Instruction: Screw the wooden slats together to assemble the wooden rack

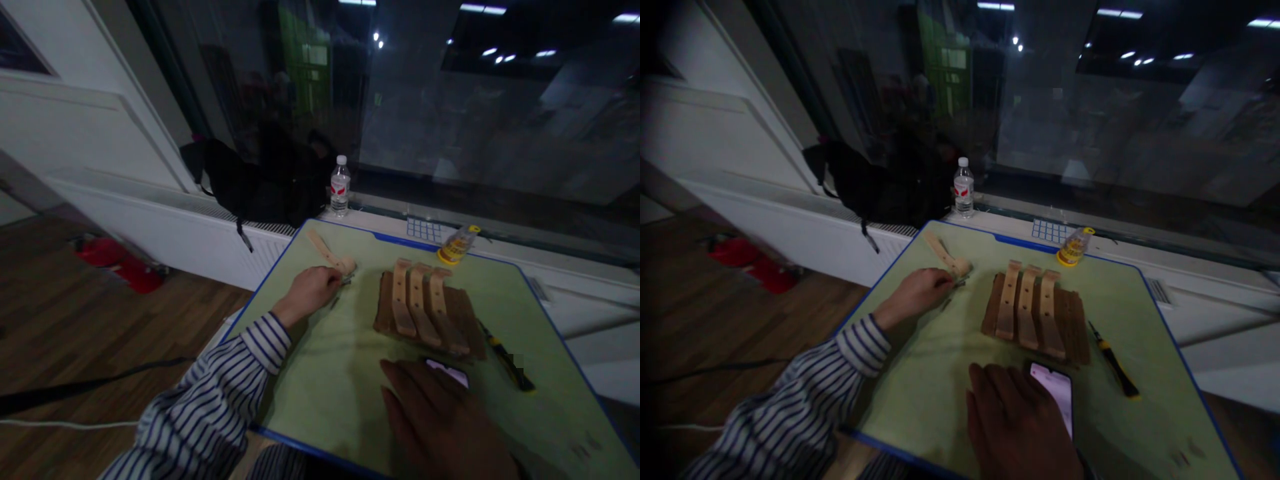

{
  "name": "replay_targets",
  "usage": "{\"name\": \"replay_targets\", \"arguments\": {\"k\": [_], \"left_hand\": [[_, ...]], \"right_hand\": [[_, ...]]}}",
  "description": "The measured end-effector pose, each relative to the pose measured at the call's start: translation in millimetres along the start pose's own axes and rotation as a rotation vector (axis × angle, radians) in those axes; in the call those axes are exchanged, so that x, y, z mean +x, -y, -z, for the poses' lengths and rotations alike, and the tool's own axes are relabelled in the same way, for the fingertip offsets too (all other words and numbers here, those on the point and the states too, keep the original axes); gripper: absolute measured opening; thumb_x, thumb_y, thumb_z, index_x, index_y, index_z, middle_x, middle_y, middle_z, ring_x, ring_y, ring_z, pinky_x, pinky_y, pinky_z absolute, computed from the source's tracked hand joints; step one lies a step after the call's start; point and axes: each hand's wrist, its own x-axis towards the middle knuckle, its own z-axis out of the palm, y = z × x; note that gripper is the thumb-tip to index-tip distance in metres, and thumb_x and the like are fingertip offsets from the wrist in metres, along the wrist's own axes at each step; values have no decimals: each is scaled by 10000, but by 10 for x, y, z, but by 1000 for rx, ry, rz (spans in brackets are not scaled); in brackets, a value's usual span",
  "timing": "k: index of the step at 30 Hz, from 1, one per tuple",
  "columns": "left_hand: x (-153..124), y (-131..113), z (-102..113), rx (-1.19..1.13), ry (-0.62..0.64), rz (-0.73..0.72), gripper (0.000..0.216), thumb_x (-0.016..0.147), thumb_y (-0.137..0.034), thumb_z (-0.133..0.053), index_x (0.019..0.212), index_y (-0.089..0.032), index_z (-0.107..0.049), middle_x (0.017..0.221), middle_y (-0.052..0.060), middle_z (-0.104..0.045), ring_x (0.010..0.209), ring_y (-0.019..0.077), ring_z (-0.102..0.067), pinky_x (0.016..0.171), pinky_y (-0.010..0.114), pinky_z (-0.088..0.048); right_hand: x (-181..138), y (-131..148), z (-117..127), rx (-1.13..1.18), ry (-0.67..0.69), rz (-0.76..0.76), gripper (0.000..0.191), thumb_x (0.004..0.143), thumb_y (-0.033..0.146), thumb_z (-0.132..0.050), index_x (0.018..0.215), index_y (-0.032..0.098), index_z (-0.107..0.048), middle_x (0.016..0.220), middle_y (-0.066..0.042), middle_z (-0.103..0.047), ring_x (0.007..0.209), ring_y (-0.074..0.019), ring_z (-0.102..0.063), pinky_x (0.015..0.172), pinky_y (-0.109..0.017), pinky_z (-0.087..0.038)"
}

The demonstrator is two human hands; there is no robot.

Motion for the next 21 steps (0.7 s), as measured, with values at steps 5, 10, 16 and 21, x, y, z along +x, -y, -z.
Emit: {"name": "replay_targets", "arguments": {"k": [5, 10, 16, 21], "left_hand": [[84, -26, -73, 12, -9, 29, 294, 917, -350, -445, 943, -206, -700, 970, 71, -721, 868, 193, -648, 703, 253, -418], [84, -22, -172, 13, -14, 46, 320, 929, -393, -434, 1013, -229, -695, 1028, 55, -716, 895, 182, -646, 725, 248, -428], [79, -40, -202, 41, -25, 21, 286, 928, -343, -435, 991, -232, -691, 1022, 45, -709, 880, 191, -643, 707, 260, -435], [44, -87, -171, 66, -21, -34, 284, 938, -301, -410, 962, -182, -667, 1026, 87, -681, 910, 209, -631, 778, 282, -454]], "right_hand": [[34, 70, -201, -92, 136, 33, 295, 750, 102, -585, 1037, 137, -642, 883, -67, -726, 706, -203, -672, 589, -322, -492], [70, 140, -304, -111, 189, 3, 428, 636, 140, -738, 1055, 136, -650, 860, -56, -719, 656, -218, -660, 537, -355, -492], [101, 107, -323, -117, 229, -14, 430, 647, 126, -742, 1067, 126, -649, 898, -75, -719, 689, -224, -667, 555, -359, -506], [56, 60, -314, -99, 205, -43, 353, 717, 102, -663, 1069, 116, -639, 865, -74, -715, 713, -228, -678, 565, -359, -522]]}}
